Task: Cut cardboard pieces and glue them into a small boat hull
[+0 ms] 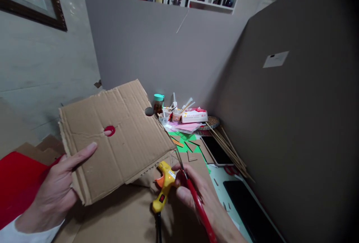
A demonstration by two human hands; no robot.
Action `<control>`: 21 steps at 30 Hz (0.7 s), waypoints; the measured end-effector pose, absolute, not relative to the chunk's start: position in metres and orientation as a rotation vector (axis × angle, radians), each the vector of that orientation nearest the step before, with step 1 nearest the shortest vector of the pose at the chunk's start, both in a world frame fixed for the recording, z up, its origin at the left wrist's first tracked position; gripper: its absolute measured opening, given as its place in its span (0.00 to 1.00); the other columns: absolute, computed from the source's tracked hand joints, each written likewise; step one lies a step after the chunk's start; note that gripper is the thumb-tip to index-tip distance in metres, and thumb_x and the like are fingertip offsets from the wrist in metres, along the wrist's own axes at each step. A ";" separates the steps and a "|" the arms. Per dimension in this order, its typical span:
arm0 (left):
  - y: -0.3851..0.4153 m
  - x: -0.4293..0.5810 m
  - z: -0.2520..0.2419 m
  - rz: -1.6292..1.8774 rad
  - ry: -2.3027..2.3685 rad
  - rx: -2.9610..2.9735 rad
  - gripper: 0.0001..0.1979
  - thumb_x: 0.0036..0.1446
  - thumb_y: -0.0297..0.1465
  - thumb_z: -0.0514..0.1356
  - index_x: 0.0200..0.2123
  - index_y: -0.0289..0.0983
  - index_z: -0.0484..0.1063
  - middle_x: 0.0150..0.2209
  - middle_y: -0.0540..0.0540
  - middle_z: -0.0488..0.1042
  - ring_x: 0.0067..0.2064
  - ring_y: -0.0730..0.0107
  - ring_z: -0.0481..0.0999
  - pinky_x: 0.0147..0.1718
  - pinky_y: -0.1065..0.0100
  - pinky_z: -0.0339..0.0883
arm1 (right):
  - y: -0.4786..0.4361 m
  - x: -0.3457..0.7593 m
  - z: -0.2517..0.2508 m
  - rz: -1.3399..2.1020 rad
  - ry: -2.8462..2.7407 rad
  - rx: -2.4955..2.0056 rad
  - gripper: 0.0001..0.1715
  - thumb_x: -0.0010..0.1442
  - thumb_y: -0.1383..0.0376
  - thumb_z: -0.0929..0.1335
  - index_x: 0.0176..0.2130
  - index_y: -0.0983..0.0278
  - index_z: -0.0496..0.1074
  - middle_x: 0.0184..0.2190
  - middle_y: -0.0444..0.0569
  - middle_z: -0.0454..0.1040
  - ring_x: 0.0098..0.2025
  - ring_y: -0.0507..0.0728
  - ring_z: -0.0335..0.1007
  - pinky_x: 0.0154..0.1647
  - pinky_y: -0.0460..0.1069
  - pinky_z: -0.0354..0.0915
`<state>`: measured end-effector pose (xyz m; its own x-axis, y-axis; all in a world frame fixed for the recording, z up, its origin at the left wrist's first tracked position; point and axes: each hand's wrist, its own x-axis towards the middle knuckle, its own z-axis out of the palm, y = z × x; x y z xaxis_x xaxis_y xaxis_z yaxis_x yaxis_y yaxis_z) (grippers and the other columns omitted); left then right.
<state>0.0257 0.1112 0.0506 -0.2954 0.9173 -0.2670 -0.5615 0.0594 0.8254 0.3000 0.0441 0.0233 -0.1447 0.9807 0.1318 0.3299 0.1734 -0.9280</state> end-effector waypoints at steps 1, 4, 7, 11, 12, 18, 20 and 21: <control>0.111 0.026 0.050 1.556 1.091 0.463 0.20 0.54 0.21 0.61 0.49 0.38 0.81 0.35 0.47 0.87 0.25 0.58 0.85 0.29 0.60 0.83 | 0.044 0.299 0.024 0.998 -1.634 -1.281 0.30 0.59 0.42 0.67 0.50 0.59 0.71 0.40 0.49 0.74 0.43 0.62 0.71 0.47 0.54 0.64; 0.111 0.025 0.050 1.564 1.098 0.455 0.19 0.56 0.22 0.60 0.49 0.39 0.81 0.35 0.47 0.87 0.25 0.58 0.85 0.28 0.60 0.83 | 0.044 0.299 0.021 0.979 -1.655 -1.291 0.32 0.59 0.40 0.66 0.52 0.59 0.70 0.42 0.50 0.74 0.44 0.63 0.71 0.47 0.55 0.64; 0.112 0.024 0.049 1.560 1.103 0.425 0.18 0.58 0.23 0.59 0.50 0.38 0.80 0.36 0.46 0.87 0.26 0.58 0.85 0.30 0.60 0.83 | 0.043 0.299 0.017 0.950 -1.673 -1.339 0.33 0.60 0.40 0.66 0.53 0.60 0.69 0.43 0.51 0.74 0.45 0.64 0.71 0.47 0.55 0.65; 0.112 0.024 0.050 1.572 1.121 0.434 0.19 0.57 0.23 0.59 0.50 0.37 0.80 0.35 0.46 0.87 0.28 0.57 0.86 0.32 0.60 0.83 | 0.039 0.297 0.022 0.935 -1.708 -1.418 0.31 0.61 0.42 0.67 0.54 0.59 0.71 0.44 0.51 0.75 0.48 0.64 0.72 0.48 0.55 0.66; 0.111 0.025 0.051 1.557 1.125 0.437 0.19 0.56 0.23 0.60 0.50 0.37 0.80 0.35 0.46 0.87 0.29 0.56 0.86 0.32 0.60 0.83 | 0.038 0.295 0.024 0.937 -1.711 -1.420 0.31 0.61 0.42 0.68 0.54 0.59 0.71 0.44 0.51 0.75 0.48 0.64 0.72 0.49 0.55 0.66; 0.106 0.023 0.048 1.480 1.127 0.488 0.22 0.40 0.24 0.67 0.44 0.39 0.83 0.37 0.44 0.87 0.34 0.47 0.86 0.31 0.56 0.83 | 0.035 0.289 0.039 0.974 -1.689 -1.402 0.28 0.61 0.43 0.68 0.51 0.59 0.72 0.43 0.51 0.74 0.48 0.65 0.70 0.49 0.56 0.66; 0.108 0.021 0.046 1.473 1.137 0.495 0.23 0.39 0.24 0.67 0.43 0.39 0.83 0.37 0.44 0.87 0.35 0.47 0.86 0.32 0.55 0.83 | 0.035 0.289 0.039 0.974 -1.691 -1.398 0.27 0.61 0.44 0.69 0.49 0.59 0.73 0.43 0.51 0.74 0.48 0.64 0.70 0.49 0.56 0.66; 0.109 0.020 0.046 1.464 1.146 0.486 0.22 0.40 0.23 0.67 0.43 0.38 0.83 0.37 0.44 0.87 0.35 0.47 0.86 0.32 0.54 0.83 | 0.035 0.288 0.039 0.972 -1.693 -1.399 0.27 0.61 0.44 0.69 0.48 0.60 0.73 0.43 0.51 0.74 0.47 0.64 0.70 0.49 0.56 0.66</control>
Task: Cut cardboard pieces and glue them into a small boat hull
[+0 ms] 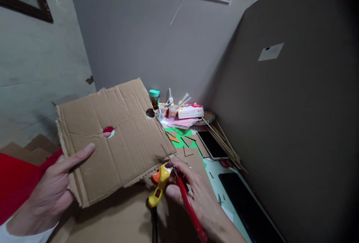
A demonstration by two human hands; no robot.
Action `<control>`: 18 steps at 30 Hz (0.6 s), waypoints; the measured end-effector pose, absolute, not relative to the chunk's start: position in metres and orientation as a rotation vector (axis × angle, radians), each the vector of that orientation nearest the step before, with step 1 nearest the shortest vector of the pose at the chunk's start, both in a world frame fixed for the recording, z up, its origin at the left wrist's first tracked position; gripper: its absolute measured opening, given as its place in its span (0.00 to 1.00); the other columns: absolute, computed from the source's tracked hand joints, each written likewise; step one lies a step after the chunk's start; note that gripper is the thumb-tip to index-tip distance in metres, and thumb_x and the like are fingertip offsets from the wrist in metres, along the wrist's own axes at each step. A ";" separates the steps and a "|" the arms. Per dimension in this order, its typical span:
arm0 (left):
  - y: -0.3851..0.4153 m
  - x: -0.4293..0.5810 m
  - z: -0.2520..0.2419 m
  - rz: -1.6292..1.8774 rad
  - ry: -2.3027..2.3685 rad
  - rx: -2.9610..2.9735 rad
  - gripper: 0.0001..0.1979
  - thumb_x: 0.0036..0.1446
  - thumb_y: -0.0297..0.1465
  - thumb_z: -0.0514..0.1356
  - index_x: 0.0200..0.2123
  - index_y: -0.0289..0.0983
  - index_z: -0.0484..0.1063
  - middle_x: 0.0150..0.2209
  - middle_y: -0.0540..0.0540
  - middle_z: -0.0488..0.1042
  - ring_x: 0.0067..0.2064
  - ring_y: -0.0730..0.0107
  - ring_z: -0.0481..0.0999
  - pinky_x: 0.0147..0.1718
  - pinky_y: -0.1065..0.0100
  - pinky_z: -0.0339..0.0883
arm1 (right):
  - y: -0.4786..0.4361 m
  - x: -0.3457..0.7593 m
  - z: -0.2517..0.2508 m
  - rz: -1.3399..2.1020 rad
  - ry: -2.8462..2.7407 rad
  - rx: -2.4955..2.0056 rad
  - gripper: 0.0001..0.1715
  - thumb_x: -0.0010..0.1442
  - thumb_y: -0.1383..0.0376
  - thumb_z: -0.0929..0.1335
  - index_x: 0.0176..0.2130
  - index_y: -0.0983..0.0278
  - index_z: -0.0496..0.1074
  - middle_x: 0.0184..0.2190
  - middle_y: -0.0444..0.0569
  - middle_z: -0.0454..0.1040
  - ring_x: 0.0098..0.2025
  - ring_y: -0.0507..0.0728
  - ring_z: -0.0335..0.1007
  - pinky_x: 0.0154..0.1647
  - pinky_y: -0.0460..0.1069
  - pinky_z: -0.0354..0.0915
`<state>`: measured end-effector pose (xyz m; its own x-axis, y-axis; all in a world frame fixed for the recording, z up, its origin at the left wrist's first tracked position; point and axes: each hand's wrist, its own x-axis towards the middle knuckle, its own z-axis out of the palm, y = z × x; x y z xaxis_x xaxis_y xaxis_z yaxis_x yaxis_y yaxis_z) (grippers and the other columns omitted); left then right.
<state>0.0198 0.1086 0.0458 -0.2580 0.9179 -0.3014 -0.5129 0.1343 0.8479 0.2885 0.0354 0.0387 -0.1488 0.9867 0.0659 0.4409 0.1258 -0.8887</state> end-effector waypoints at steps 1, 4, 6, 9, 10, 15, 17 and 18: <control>0.109 0.019 0.046 1.452 1.156 0.469 0.22 0.41 0.23 0.66 0.43 0.37 0.83 0.37 0.43 0.87 0.35 0.47 0.86 0.32 0.54 0.83 | 0.035 0.288 0.038 0.969 -1.694 -1.403 0.26 0.61 0.44 0.69 0.48 0.60 0.74 0.43 0.50 0.74 0.47 0.64 0.70 0.48 0.55 0.66; 0.110 0.020 0.048 1.425 1.169 0.433 0.21 0.44 0.23 0.64 0.44 0.36 0.82 0.37 0.42 0.87 0.36 0.48 0.87 0.34 0.53 0.83 | 0.035 0.288 0.036 0.959 -1.695 -1.417 0.26 0.61 0.44 0.69 0.48 0.60 0.74 0.41 0.49 0.75 0.45 0.63 0.70 0.47 0.55 0.66; 0.108 0.022 0.050 1.422 1.156 0.451 0.21 0.45 0.23 0.65 0.45 0.37 0.82 0.37 0.43 0.87 0.36 0.49 0.87 0.35 0.54 0.83 | 0.035 0.288 0.035 0.954 -1.692 -1.423 0.26 0.62 0.44 0.69 0.49 0.59 0.74 0.40 0.49 0.75 0.44 0.63 0.71 0.46 0.55 0.67; 0.106 0.025 0.053 1.435 1.138 0.486 0.22 0.44 0.22 0.65 0.45 0.37 0.82 0.37 0.44 0.87 0.36 0.48 0.87 0.35 0.56 0.83 | 0.035 0.289 0.036 0.950 -1.681 -1.430 0.26 0.62 0.45 0.68 0.50 0.58 0.75 0.39 0.49 0.76 0.43 0.63 0.71 0.44 0.54 0.67; 0.105 0.026 0.053 1.435 1.135 0.488 0.22 0.44 0.22 0.65 0.45 0.37 0.82 0.36 0.44 0.87 0.36 0.48 0.87 0.34 0.56 0.83 | 0.035 0.289 0.036 0.950 -1.683 -1.428 0.25 0.62 0.45 0.68 0.50 0.58 0.75 0.39 0.49 0.76 0.42 0.62 0.71 0.43 0.54 0.67; 0.106 0.024 0.050 1.431 1.118 0.504 0.20 0.42 0.23 0.68 0.43 0.36 0.82 0.37 0.43 0.87 0.35 0.48 0.87 0.31 0.59 0.83 | 0.035 0.289 0.037 0.932 -1.693 -1.439 0.25 0.61 0.44 0.69 0.48 0.58 0.76 0.37 0.48 0.76 0.42 0.62 0.71 0.43 0.54 0.67; 0.106 0.024 0.050 1.443 1.111 0.512 0.22 0.39 0.24 0.69 0.42 0.36 0.82 0.37 0.44 0.87 0.33 0.49 0.87 0.28 0.60 0.83 | 0.034 0.289 0.034 0.910 -1.686 -1.464 0.27 0.61 0.44 0.69 0.49 0.58 0.76 0.37 0.48 0.76 0.42 0.63 0.71 0.43 0.54 0.68; 0.106 0.025 0.051 1.449 1.107 0.513 0.22 0.37 0.23 0.70 0.42 0.36 0.82 0.37 0.43 0.87 0.33 0.49 0.86 0.27 0.61 0.83 | 0.034 0.289 0.032 0.900 -1.683 -1.474 0.28 0.61 0.43 0.69 0.50 0.59 0.76 0.37 0.49 0.76 0.41 0.63 0.71 0.43 0.55 0.68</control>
<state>0.0247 0.1059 0.0507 -0.2213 0.9339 -0.2807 -0.5169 0.1318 0.8459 0.2889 0.0343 0.0317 -0.0935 0.9934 0.0672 0.4955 0.1049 -0.8622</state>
